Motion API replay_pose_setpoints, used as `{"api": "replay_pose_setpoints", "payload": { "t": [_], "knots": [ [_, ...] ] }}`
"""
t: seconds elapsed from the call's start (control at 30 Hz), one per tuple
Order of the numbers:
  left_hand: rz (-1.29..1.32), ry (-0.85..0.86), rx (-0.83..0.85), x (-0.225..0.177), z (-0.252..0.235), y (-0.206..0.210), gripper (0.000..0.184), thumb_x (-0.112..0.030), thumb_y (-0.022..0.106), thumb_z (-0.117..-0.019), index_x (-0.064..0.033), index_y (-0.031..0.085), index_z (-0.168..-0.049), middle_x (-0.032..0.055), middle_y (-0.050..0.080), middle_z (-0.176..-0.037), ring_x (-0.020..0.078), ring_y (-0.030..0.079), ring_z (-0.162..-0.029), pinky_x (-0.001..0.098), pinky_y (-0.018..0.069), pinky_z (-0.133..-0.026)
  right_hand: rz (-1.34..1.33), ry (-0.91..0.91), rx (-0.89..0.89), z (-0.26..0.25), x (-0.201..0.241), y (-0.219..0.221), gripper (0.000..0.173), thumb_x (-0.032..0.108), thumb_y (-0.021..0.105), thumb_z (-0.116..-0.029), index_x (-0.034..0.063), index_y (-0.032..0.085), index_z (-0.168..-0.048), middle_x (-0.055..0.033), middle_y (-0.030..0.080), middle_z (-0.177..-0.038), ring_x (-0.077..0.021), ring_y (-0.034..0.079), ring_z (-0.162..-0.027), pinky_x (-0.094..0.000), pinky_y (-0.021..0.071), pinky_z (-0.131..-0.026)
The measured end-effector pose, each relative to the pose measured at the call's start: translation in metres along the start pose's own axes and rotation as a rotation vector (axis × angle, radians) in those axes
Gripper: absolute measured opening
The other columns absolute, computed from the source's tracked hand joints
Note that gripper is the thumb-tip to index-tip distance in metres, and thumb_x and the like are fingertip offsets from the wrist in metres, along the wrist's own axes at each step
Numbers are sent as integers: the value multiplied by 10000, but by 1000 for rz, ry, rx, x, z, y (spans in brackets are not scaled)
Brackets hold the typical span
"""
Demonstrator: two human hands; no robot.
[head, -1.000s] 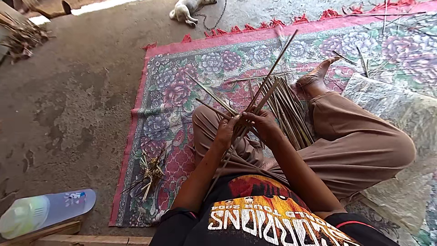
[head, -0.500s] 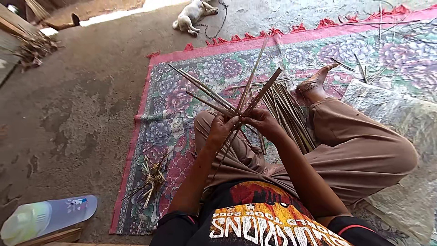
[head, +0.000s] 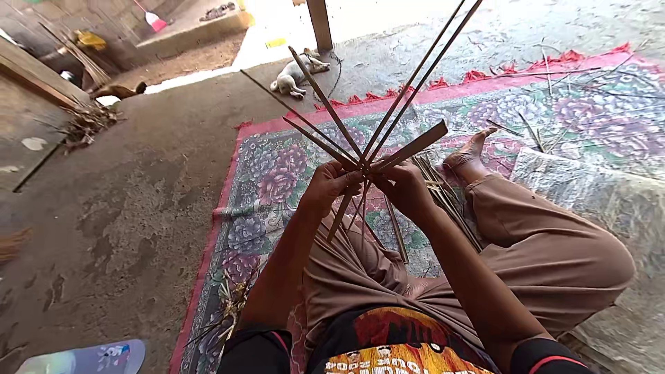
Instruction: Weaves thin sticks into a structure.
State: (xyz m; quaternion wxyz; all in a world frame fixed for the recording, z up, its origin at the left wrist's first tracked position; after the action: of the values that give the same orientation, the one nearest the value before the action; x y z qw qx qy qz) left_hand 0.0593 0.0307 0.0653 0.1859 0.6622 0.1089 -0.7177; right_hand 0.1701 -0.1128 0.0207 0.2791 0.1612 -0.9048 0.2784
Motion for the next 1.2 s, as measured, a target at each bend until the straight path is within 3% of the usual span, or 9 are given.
{"api": "replay_pose_setpoints", "payload": {
  "t": [0.1,0.17,0.27,0.5,0.63,0.8,0.97,1.07,1.2],
  "knots": [
    [38,-35,75,-1,-5,1,71,-18,558,-1019,-53,610,-1049,26,700,-826,99,696,-697,258,609,-677,184,-82,-13,-7,1,-9,129,109,666,-952,19,759,-950,-140,732,-944,-292,714,-956,-616,427,-1036],
    [-13,-5,71,4,-6,4,75,-43,555,-1028,-60,613,-1073,32,703,-837,92,688,-692,242,595,-653,141,-35,-23,-6,-4,-11,94,99,719,-908,20,763,-931,-107,723,-879,-229,701,-874,-490,498,-971],
    [-88,12,47,14,-7,9,80,-31,602,-1004,-34,623,-1081,24,711,-816,67,671,-667,213,574,-633,-238,130,2,0,-12,-15,149,15,753,-870,-12,681,-998,-41,697,-825,-58,653,-723,-244,569,-704],
    [-103,139,22,43,-7,10,67,-34,627,-987,-34,690,-1011,-10,696,-854,20,625,-736,195,530,-705,-566,422,172,11,-13,-14,114,40,655,-966,10,681,-1073,-3,714,-856,-36,666,-753,-244,581,-732],
    [-213,139,57,46,-6,10,110,-65,582,-1017,-15,668,-1063,10,678,-898,41,626,-804,240,530,-791,-346,363,206,17,-17,-9,99,39,658,-968,-6,706,-1041,-44,721,-926,-63,674,-841,-288,576,-813],
    [-109,38,121,49,-10,4,119,-57,531,-1039,-15,642,-1048,12,665,-861,54,621,-725,228,543,-724,77,226,247,16,-16,-7,124,83,648,-980,36,747,-1038,-155,712,-972,-327,698,-883,-573,551,-794],
    [-158,72,68,52,-8,8,153,-79,573,-1034,-32,636,-1165,30,702,-871,51,629,-672,198,533,-633,-263,320,192,22,-22,-1,135,46,569,-1017,-2,687,-1061,-44,695,-819,-75,651,-697,-287,570,-693],
    [-195,106,112,51,-3,6,225,-19,586,-1010,-34,603,-1235,33,719,-934,46,642,-698,193,543,-659,-465,419,235,22,-19,-5,171,65,526,-1040,-20,670,-1074,-37,699,-826,-57,666,-707,-257,584,-709],
    [-292,155,168,56,-2,0,192,27,647,-954,-10,610,-1139,55,696,-902,87,669,-740,248,581,-719,-543,536,196,24,-18,-5,154,11,683,-932,-3,637,-1078,-24,665,-781,-46,597,-641,-229,527,-633]
  ]
}}
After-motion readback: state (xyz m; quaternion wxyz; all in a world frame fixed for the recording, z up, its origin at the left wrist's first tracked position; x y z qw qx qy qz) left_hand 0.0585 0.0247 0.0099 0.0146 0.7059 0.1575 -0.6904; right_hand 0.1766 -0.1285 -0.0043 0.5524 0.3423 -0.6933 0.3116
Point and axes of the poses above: each hand's wrist, its own z-axis away from the middle knuckle, its own y-axis out of the palm, x = y × z, the point moved 1 cm from there along -z, towards the middle knuckle
